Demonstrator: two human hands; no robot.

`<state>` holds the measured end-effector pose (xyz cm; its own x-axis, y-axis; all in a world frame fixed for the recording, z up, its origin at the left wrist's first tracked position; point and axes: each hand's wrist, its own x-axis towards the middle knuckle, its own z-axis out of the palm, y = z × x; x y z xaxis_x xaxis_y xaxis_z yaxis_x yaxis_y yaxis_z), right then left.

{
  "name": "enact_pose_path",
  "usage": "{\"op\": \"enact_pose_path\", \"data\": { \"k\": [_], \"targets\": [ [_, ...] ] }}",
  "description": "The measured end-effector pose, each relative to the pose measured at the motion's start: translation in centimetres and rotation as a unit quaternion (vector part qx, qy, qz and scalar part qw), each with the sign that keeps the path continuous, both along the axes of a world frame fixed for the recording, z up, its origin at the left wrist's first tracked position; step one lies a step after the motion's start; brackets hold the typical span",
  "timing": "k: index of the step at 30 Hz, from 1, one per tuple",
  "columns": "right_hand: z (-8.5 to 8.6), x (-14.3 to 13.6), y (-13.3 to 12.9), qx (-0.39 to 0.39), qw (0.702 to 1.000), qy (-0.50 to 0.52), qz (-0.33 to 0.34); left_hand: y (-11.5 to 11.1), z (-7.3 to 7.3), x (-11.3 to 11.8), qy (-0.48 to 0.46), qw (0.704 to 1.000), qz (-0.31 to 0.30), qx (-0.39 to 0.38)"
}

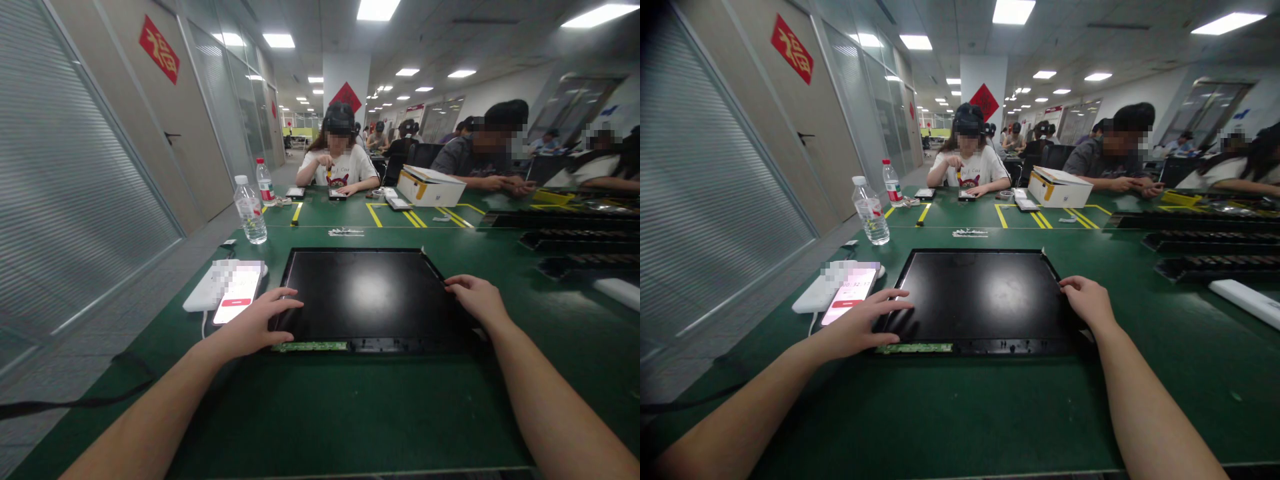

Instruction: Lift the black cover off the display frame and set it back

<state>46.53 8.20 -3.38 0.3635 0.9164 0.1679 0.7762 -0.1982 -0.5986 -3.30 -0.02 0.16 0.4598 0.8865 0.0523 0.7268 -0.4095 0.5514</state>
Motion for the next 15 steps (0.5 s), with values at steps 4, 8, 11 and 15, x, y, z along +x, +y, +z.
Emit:
{"op": "enact_pose_path", "data": {
  "k": [4, 8, 11, 15],
  "targets": [
    [0.02, -0.1, -0.04, -0.001, 1.0, -0.009, -0.003, -0.05, -0.03, 0.01, 0.004, 1.0, -0.014, 0.001],
    [-0.05, -0.17, -0.06, 0.011, 1.0, -0.014, 0.001, -0.2, -0.36, -0.04, 0.008, 0.999, -0.039, 0.018],
    [-0.08, -0.17, -0.08, 0.008, 1.0, -0.018, 0.0, -0.32, -0.56, -0.06, 0.007, 0.998, -0.055, 0.035],
    [-0.1, -0.14, -0.12, -0.002, 1.0, -0.018, -0.001, -0.48, -0.45, 0.09, 0.013, 0.997, -0.07, 0.034]
  ]
}}
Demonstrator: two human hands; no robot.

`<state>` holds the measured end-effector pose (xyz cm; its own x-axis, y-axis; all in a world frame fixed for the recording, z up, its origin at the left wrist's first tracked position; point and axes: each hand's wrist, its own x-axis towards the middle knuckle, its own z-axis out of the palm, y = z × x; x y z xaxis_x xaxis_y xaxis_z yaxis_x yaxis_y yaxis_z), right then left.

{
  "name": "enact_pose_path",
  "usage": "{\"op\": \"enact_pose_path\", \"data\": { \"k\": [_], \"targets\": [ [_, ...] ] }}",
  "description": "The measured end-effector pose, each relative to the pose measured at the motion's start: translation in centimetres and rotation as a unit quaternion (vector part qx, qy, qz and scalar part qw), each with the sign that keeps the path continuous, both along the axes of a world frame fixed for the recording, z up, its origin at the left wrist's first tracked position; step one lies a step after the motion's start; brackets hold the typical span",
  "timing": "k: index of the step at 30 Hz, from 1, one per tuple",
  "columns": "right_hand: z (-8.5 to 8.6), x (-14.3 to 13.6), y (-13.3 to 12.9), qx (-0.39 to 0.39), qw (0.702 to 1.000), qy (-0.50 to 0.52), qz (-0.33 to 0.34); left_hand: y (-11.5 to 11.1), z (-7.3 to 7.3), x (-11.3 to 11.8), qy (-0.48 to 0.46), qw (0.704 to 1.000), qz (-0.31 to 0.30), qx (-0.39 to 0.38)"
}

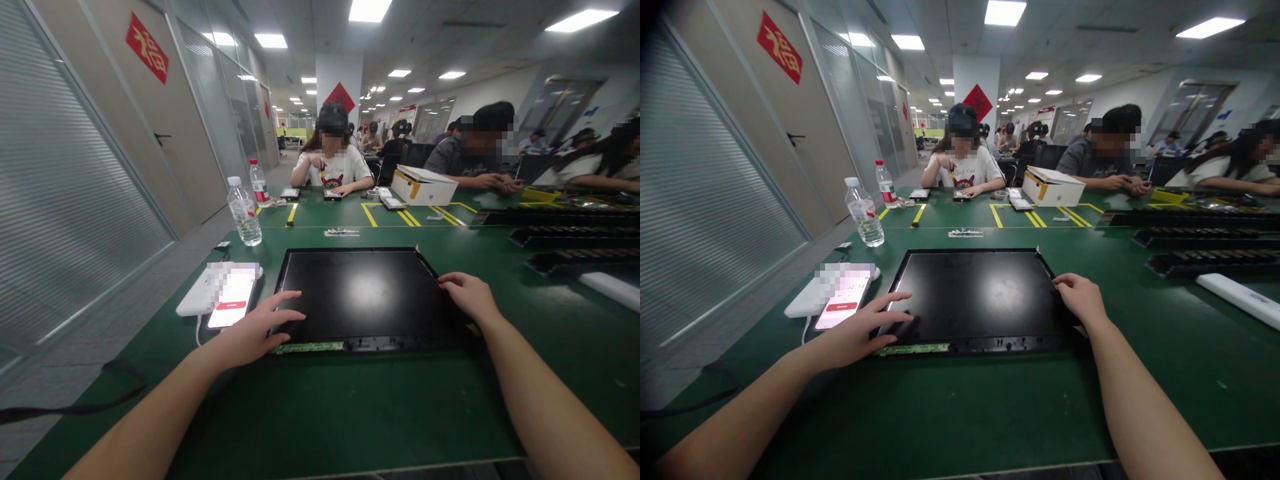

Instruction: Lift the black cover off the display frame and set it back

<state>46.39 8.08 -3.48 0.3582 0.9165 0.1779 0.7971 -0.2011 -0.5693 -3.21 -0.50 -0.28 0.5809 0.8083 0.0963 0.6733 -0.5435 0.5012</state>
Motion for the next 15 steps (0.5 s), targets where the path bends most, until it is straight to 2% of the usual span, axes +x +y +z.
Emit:
{"op": "enact_pose_path", "data": {
  "k": [11, 15],
  "targets": [
    [0.0, -0.18, -0.08, 0.017, 1.0, -0.006, 0.001, 0.22, -0.44, -0.4, -0.004, 1.0, 0.023, -0.007],
    [0.12, -0.29, -0.11, 0.009, 1.0, -0.006, 0.001, 0.55, -0.09, 0.04, 0.004, 1.0, 0.021, 0.002]
  ]
}}
